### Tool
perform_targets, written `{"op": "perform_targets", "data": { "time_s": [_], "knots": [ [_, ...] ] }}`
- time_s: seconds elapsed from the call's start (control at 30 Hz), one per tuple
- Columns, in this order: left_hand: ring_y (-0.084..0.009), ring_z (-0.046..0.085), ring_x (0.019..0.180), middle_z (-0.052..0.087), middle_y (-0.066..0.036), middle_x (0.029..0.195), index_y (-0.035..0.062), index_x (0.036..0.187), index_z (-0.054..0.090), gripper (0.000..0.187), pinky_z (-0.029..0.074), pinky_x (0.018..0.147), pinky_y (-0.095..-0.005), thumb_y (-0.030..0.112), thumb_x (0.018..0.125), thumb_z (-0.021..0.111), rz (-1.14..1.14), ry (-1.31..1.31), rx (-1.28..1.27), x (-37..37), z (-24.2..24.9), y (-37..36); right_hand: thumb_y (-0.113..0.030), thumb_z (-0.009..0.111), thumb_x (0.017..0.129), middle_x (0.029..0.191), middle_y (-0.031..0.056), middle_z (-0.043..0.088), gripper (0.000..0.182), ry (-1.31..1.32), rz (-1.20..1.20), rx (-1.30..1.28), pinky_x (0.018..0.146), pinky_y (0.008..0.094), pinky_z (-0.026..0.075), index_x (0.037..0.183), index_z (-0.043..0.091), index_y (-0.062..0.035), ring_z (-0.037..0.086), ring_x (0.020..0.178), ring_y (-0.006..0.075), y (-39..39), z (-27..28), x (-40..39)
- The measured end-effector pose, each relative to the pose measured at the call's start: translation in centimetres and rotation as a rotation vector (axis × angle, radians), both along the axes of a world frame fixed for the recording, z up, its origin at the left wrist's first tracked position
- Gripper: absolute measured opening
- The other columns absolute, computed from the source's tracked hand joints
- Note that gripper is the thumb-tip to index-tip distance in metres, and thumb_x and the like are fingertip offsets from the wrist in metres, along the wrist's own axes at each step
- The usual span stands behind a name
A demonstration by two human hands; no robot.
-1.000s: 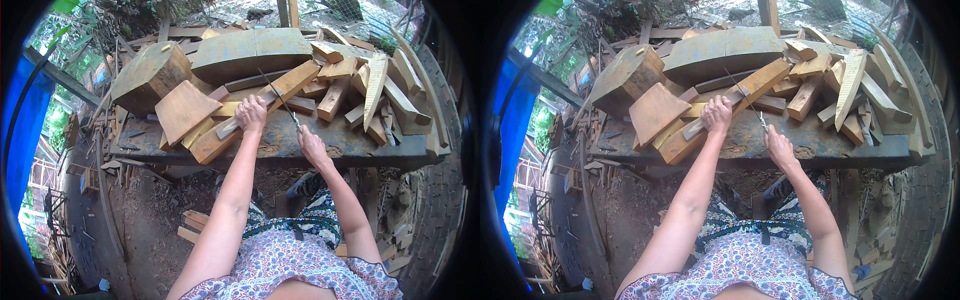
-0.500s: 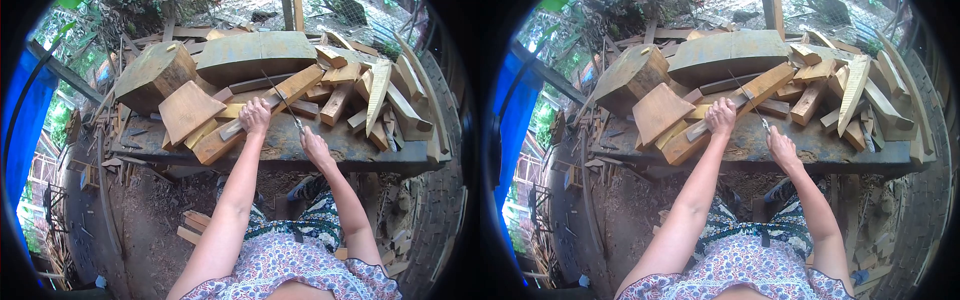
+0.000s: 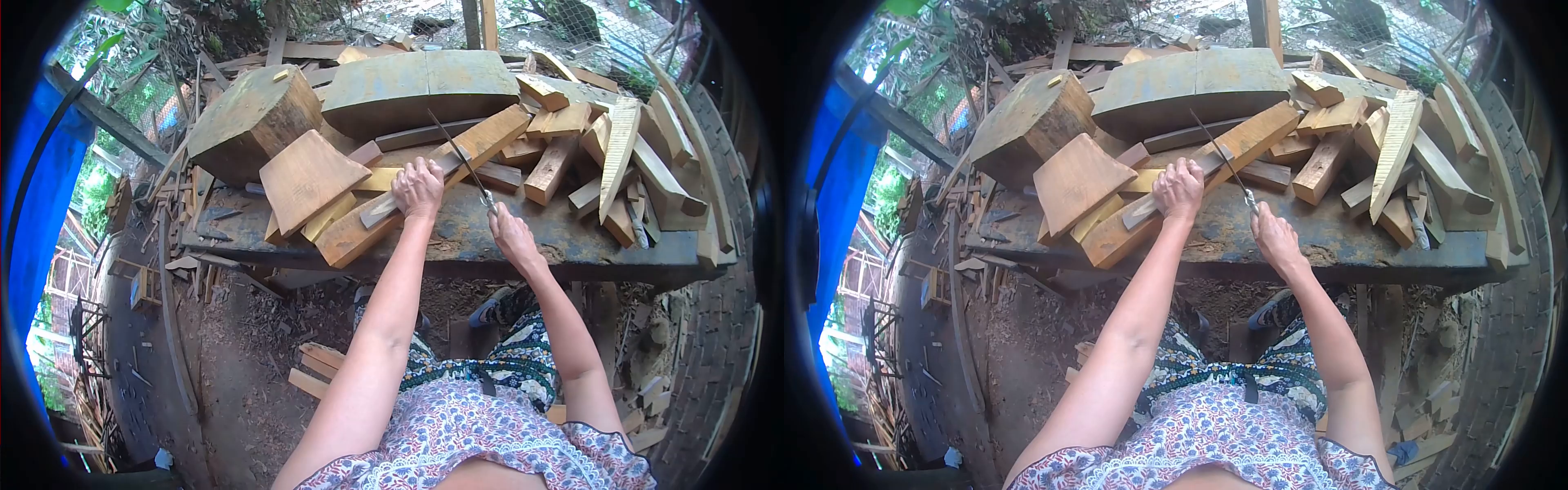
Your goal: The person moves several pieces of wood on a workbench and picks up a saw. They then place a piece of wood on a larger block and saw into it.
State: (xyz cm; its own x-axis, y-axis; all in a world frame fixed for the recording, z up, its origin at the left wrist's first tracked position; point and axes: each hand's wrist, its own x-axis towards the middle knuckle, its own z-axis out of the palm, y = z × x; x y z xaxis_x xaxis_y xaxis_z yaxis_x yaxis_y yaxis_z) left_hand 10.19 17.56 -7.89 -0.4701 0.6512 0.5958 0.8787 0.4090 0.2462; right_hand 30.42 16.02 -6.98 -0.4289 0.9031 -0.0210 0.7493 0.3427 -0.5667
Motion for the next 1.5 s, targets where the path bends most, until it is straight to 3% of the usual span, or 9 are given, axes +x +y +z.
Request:
{"op": "perform_targets", "data": {
  "time_s": [0.5,0.6,0.67,1.2,1.37,1.5],
  "knots": [
    [-0.0299,0.065,0.077,0.066,-0.014,0.079,0.007,0.085,0.066,0.032,0.049,0.072,-0.0432,0.03,0.088,0.045,-0.01,-0.005,-0.007,-0.1,-0.1,0.0,-0.028,0.041,0.096,0.082,0.0291,0.062,0.024,-0.012,0.02,-0.011,0.073,0.0581,0.044,0.1,0.043,-0.0047,0.058,0.086,0.0493,0.7,1.0,-0.2],
    [-0.0291,0.063,0.075,0.064,-0.013,0.076,0.0084,0.078,0.063,0.029,0.048,0.07,-0.0425,0.031,0.086,0.047,-0.006,0.016,0.044,0.0,-0.3,0.1,-0.028,0.041,0.096,0.082,0.0292,0.062,0.024,0.0,0.011,-0.012,0.073,0.0579,0.044,0.099,0.043,-0.0046,0.059,0.086,0.0491,0.6,0.5,-0.6],
    [-0.0302,0.065,0.076,0.066,-0.014,0.079,0.007,0.085,0.067,0.031,0.049,0.071,-0.0434,0.03,0.088,0.045,-0.017,-0.005,0.001,0.0,0.1,-0.1,-0.028,0.041,0.096,0.082,0.0293,0.062,0.024,0.01,0.007,-0.013,0.073,0.0579,0.044,0.099,0.043,-0.0045,0.059,0.086,0.049,0.4,0.3,-0.7],
    [-0.0296,0.064,0.075,0.066,-0.013,0.078,0.0074,0.084,0.066,0.031,0.049,0.07,-0.0431,0.03,0.088,0.046,-0.005,0.012,0.003,0.0,-0.3,0.1,-0.028,0.041,0.096,0.082,0.0305,0.061,0.024,-0.007,-0.004,-0.043,0.075,0.0579,0.043,0.102,0.043,-0.0045,0.058,0.086,0.0492,0.5,0.9,-0.1],
    [-0.0288,0.063,0.074,0.064,-0.013,0.075,0.0081,0.077,0.063,0.027,0.048,0.068,-0.0426,0.03,0.085,0.049,-0.007,0.025,0.052,-0.1,-0.5,0.2,-0.028,0.04,0.096,0.083,0.03,0.062,0.024,-0.033,0.021,0.0,0.074,0.0582,0.044,0.101,0.043,-0.0046,0.058,0.086,0.0496,1.1,1.2,-1.0],
    [-0.0297,0.065,0.076,0.066,-0.013,0.078,0.0077,0.083,0.066,0.031,0.049,0.07,-0.0434,0.03,0.088,0.045,0.005,0.006,0.008,-0.1,-0.2,0.1,-0.028,0.04,0.097,0.082,0.0303,0.062,0.023,-0.041,0.026,-0.018,0.073,0.0588,0.044,0.1,0.043,-0.0047,0.059,0.085,0.05,-0.6,0.8,0.3]
  ]
}}
